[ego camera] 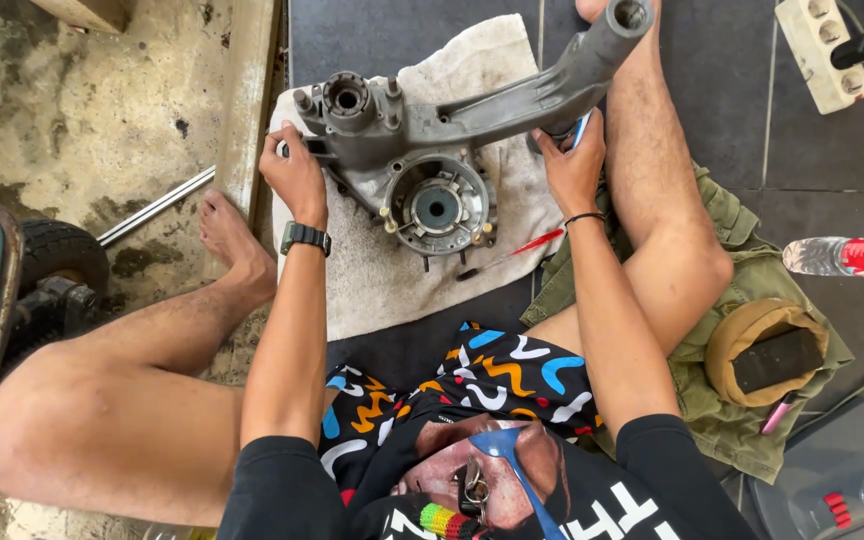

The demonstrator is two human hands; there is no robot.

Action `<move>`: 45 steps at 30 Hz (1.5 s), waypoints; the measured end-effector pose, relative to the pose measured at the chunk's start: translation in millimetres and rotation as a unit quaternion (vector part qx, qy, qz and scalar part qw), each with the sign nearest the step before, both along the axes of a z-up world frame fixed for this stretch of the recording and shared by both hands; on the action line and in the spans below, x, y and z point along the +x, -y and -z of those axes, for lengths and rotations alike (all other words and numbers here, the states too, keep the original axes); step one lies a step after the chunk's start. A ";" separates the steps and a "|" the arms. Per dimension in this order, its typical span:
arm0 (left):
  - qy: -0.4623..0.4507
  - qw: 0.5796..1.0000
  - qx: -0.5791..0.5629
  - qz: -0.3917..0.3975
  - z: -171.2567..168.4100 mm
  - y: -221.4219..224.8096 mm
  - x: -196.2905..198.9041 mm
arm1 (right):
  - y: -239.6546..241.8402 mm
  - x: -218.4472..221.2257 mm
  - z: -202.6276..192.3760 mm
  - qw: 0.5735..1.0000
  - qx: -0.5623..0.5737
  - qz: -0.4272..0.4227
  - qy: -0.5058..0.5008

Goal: The person cleans a motorcycle engine casing by scrubbing it with a brush and wiping it with a cloth.

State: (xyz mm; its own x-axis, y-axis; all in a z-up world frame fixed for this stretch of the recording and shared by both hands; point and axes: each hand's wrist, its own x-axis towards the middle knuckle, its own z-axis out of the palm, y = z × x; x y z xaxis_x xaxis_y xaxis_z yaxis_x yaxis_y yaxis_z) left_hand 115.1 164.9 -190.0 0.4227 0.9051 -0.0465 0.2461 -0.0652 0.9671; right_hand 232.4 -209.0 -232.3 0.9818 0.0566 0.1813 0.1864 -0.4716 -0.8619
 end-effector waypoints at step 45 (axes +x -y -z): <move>-0.139 0.691 0.596 0.384 -101.4 30.9 70.6 | -67.4 -167.1 -179.9 0.854 -0.491 -0.159 -0.062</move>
State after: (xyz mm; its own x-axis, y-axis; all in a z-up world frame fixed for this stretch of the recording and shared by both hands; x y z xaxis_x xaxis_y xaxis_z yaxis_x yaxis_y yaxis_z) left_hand 185.7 134.0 -88.6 0.9244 -0.1164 0.3632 -0.1389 -0.9897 0.0362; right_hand 65.3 -141.6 -52.4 0.8968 0.3884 -0.2117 0.3751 -0.9214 -0.1015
